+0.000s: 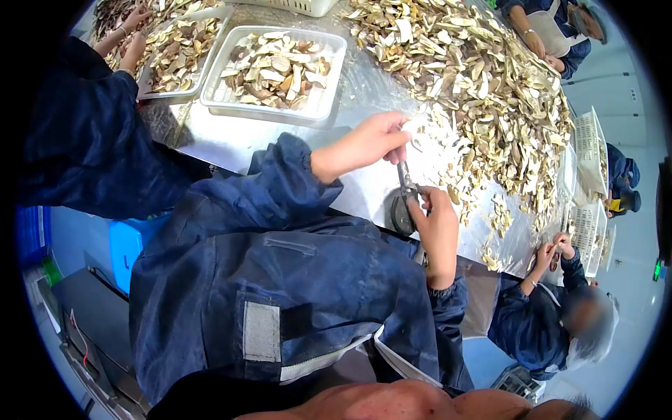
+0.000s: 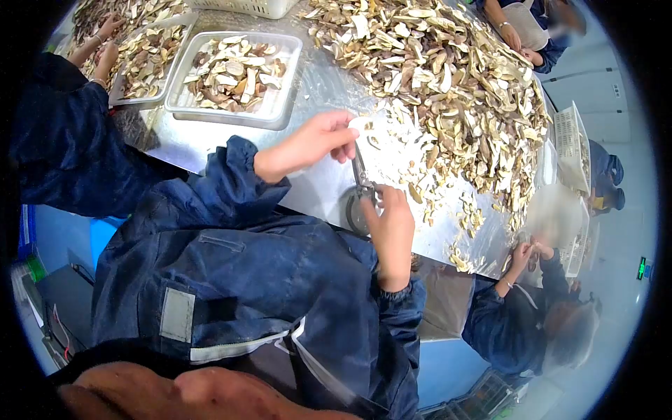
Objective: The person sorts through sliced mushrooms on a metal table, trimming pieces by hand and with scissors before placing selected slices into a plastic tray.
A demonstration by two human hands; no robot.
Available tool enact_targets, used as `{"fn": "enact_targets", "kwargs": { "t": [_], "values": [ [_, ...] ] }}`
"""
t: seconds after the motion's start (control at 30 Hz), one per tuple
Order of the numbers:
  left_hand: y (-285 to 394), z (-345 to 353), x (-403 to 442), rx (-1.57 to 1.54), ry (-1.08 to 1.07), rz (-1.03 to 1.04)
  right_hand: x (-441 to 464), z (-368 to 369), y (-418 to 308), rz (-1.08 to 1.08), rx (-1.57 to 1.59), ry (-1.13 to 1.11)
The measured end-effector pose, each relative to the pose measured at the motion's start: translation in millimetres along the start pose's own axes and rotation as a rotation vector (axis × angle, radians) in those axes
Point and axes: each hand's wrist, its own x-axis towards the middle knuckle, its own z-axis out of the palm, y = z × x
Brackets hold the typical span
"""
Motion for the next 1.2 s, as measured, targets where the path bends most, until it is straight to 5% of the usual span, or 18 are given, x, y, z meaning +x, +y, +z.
{"fn": "enact_targets", "kwargs": {
  "t": [0.3, 0.4, 0.5, 0.67, 1.2],
  "values": [
    [-32.1, -4.6, 59.6, 0.052, 0.109, 0.064, -16.1, 11.3, 12.1, 0.011, -0.254, -0.131],
    [-19.1, -7.7, 48.4, 0.043, 0.126, 0.017, -7.5, 6.6, 11.5, 0.076, -0.175, -0.214],
    [-18.2, -16.9, 49.5, 0.009, 0.124, -0.017, -1.8, -2.7, 22.4, 0.265, 0.233, -0.287],
    [-12.1, -12.7, 45.8, 0.020, 0.074, -0.080, -5.9, 4.1, 39.1, 0.324, 0.612, -0.083],
    [-19.5, 3.3, 40.6, 0.034, -0.111, -0.225, 17.8, 5.5, 13.0, 0.191, 0.383, 0.037]
  ]
}}
